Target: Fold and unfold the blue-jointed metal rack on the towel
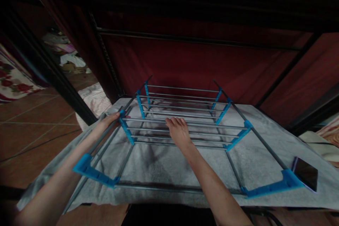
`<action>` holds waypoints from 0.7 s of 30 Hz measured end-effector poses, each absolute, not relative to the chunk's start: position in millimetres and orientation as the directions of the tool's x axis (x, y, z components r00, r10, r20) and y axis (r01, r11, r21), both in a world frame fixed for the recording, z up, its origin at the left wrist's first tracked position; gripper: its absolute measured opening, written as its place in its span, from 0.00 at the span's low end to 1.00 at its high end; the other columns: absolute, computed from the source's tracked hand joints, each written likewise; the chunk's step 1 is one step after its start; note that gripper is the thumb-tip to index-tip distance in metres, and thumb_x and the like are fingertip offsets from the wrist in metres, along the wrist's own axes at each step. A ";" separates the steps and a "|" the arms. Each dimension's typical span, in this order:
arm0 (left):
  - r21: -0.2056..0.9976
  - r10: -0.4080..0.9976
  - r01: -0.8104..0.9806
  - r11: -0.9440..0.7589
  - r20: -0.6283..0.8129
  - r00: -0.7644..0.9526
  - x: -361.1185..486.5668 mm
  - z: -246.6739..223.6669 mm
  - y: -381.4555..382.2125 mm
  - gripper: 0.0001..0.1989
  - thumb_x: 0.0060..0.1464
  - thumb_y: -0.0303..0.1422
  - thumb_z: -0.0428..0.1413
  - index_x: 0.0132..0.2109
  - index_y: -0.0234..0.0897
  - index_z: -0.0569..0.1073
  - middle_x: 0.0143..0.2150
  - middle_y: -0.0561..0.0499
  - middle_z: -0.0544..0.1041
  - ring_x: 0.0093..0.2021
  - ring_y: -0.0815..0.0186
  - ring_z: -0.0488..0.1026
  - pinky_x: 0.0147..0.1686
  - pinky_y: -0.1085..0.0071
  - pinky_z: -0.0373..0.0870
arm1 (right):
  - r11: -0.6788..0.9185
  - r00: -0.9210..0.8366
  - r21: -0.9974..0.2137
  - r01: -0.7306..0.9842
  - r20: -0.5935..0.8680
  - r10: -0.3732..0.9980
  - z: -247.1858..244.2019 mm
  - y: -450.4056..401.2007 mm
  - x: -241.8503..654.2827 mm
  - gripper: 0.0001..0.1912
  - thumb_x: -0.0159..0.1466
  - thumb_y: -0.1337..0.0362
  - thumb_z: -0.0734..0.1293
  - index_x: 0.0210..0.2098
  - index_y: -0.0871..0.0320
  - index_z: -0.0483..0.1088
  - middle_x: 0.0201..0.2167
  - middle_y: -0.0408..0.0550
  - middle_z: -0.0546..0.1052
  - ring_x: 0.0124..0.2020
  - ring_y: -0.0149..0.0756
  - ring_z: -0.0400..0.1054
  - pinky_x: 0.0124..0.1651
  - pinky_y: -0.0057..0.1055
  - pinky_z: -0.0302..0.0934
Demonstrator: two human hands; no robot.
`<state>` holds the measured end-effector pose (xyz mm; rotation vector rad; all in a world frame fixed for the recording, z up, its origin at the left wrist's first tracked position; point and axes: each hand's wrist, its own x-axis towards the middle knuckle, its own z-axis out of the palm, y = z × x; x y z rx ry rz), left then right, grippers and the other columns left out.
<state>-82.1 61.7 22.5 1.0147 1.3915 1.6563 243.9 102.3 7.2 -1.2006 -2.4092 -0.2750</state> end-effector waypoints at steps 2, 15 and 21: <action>0.983 0.918 -0.123 -0.138 0.080 -0.388 -79.5 18.1 62.2 0.18 0.44 0.43 0.67 0.39 0.35 0.80 0.37 0.46 0.81 0.43 0.55 0.78 0.44 0.64 0.75 | 0.598 -0.524 -0.013 0.801 0.466 0.713 9.4 102.8 243.6 0.15 0.75 0.62 0.59 0.56 0.53 0.71 0.43 0.50 0.77 0.45 0.40 0.69 0.50 0.36 0.55; 0.982 0.934 -0.181 -0.047 -0.021 -0.356 -71.6 21.4 57.2 0.21 0.46 0.43 0.65 0.44 0.35 0.79 0.37 0.46 0.82 0.43 0.56 0.79 0.41 0.67 0.73 | 0.609 -0.542 0.023 0.793 0.486 0.686 11.9 103.3 244.3 0.13 0.74 0.62 0.61 0.54 0.52 0.73 0.41 0.48 0.79 0.43 0.39 0.69 0.50 0.36 0.54; 0.981 0.928 -0.184 -0.058 -0.015 -0.372 -70.8 20.9 57.0 0.20 0.44 0.44 0.66 0.41 0.34 0.80 0.37 0.47 0.81 0.41 0.59 0.77 0.41 0.70 0.71 | 0.620 -0.559 0.036 0.784 0.478 0.678 10.7 103.1 244.9 0.13 0.73 0.62 0.62 0.54 0.52 0.73 0.42 0.47 0.79 0.42 0.39 0.69 0.48 0.36 0.54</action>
